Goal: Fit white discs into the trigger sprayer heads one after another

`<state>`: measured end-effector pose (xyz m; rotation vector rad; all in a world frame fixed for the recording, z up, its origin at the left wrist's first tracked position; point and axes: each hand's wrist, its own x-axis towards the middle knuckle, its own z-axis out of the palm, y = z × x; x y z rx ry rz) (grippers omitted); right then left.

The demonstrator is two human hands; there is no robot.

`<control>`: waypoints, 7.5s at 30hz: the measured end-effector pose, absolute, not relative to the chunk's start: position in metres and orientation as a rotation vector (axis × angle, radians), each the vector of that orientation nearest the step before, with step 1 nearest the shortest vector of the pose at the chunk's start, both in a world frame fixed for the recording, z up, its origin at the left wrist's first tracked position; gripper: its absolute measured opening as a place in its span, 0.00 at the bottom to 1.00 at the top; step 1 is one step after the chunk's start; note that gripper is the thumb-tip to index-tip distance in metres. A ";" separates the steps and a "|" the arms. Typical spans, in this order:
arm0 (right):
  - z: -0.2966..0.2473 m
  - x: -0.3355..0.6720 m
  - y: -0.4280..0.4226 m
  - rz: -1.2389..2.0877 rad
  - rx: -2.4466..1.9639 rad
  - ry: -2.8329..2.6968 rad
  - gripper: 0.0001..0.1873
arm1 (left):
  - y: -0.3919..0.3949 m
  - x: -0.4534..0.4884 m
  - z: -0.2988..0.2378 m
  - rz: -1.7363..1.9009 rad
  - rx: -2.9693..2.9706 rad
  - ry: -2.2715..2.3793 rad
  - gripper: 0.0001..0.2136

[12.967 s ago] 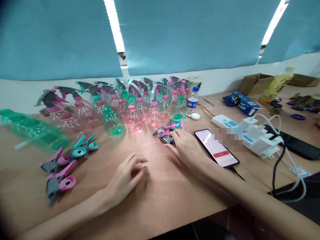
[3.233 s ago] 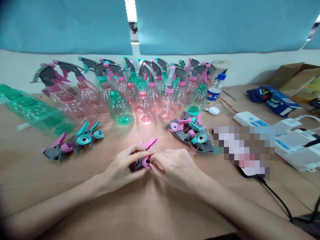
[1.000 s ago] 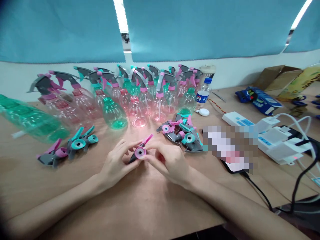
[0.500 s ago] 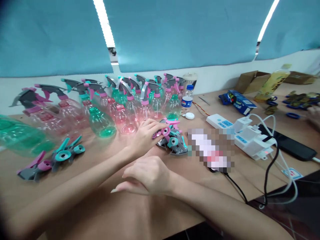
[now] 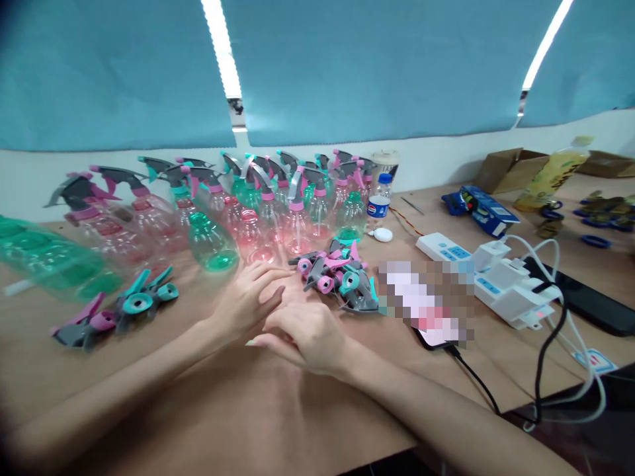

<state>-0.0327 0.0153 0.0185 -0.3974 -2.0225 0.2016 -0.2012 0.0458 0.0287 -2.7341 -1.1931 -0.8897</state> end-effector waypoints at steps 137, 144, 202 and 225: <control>0.000 -0.045 -0.014 0.498 -0.733 -2.203 0.15 | -0.022 -0.239 0.004 -1.314 -2.853 -1.371 0.06; 0.006 -0.043 -0.012 0.314 -0.834 -2.246 0.13 | -0.025 -0.238 0.006 -1.277 -2.782 -1.628 0.12; 0.000 -0.037 0.002 1.005 -0.698 -2.059 0.12 | -0.019 -0.240 0.009 -1.278 -2.928 -1.225 0.12; -0.005 -0.048 -0.003 0.648 -0.485 -2.125 0.14 | -0.020 -0.241 0.008 -1.231 -2.919 -1.270 0.15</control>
